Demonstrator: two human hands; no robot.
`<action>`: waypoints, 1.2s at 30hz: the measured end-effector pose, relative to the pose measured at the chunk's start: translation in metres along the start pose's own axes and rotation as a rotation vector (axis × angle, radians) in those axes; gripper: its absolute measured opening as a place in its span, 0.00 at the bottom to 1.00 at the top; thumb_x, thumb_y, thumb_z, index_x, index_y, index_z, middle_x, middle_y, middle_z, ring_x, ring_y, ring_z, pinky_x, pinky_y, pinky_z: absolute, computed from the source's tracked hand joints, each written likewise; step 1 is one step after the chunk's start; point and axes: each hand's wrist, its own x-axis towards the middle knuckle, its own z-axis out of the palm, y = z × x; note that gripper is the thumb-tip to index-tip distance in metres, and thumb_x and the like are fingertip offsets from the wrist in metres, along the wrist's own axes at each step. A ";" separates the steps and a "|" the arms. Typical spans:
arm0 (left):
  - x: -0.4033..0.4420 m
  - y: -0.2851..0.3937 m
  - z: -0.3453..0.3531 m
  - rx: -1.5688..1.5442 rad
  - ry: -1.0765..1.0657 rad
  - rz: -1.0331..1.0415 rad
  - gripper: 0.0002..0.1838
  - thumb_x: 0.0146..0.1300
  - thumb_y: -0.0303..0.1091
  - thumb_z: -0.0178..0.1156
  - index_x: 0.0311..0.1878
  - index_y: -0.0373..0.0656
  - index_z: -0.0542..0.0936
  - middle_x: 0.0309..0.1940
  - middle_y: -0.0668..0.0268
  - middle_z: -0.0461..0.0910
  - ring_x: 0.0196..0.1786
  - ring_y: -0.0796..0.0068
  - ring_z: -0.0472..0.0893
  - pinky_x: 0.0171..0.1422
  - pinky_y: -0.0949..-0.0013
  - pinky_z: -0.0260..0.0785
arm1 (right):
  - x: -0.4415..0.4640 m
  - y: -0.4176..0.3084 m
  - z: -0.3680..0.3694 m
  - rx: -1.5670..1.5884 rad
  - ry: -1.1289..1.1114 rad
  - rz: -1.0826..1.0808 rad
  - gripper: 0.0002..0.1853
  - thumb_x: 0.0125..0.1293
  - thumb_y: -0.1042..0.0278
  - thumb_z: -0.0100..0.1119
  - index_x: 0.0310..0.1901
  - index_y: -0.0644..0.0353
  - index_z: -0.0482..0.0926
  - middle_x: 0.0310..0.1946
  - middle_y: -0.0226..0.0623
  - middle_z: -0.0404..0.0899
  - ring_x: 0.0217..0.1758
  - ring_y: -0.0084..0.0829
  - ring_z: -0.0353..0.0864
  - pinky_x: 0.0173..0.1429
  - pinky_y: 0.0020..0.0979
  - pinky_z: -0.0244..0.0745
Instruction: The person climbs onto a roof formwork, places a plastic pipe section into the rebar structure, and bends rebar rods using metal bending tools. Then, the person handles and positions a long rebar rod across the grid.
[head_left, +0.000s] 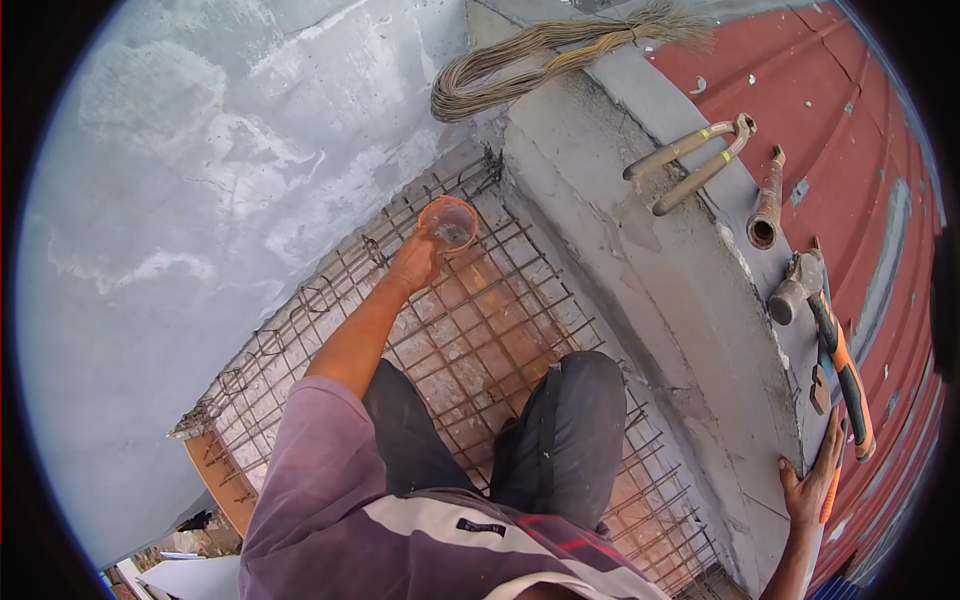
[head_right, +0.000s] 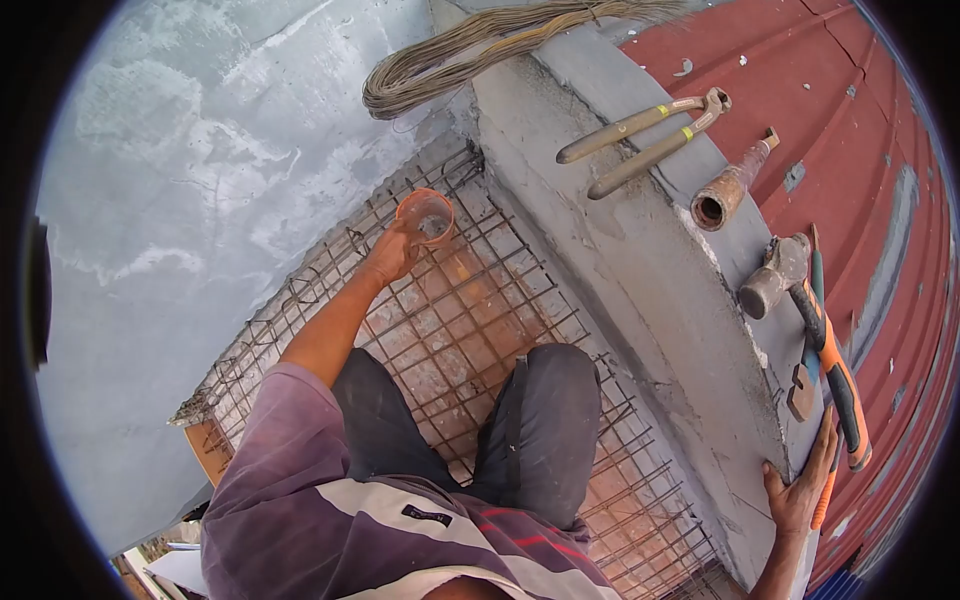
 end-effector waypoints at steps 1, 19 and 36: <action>-0.004 -0.005 -0.002 -0.027 0.015 0.004 0.12 0.59 0.22 0.59 0.42 0.42 0.88 0.46 0.51 0.87 0.64 0.44 0.78 0.73 0.54 0.70 | 0.001 0.000 0.001 0.003 0.001 0.004 0.59 0.54 0.38 0.66 0.82 0.62 0.53 0.82 0.53 0.56 0.86 0.56 0.52 0.86 0.55 0.48; -0.039 -0.036 0.011 -0.092 -0.014 0.065 0.08 0.63 0.27 0.65 0.43 0.37 0.88 0.50 0.54 0.87 0.63 0.47 0.80 0.77 0.54 0.68 | 0.002 -0.003 0.000 0.026 0.002 0.053 0.60 0.58 0.24 0.62 0.82 0.60 0.56 0.81 0.52 0.59 0.86 0.56 0.51 0.85 0.59 0.48; 0.018 0.047 -0.033 0.232 0.007 -0.554 0.73 0.41 0.55 0.84 0.86 0.57 0.47 0.77 0.49 0.56 0.79 0.41 0.60 0.79 0.39 0.60 | 0.003 -0.007 0.000 0.047 0.039 0.023 0.60 0.54 0.30 0.65 0.82 0.59 0.57 0.80 0.53 0.60 0.86 0.57 0.51 0.86 0.60 0.46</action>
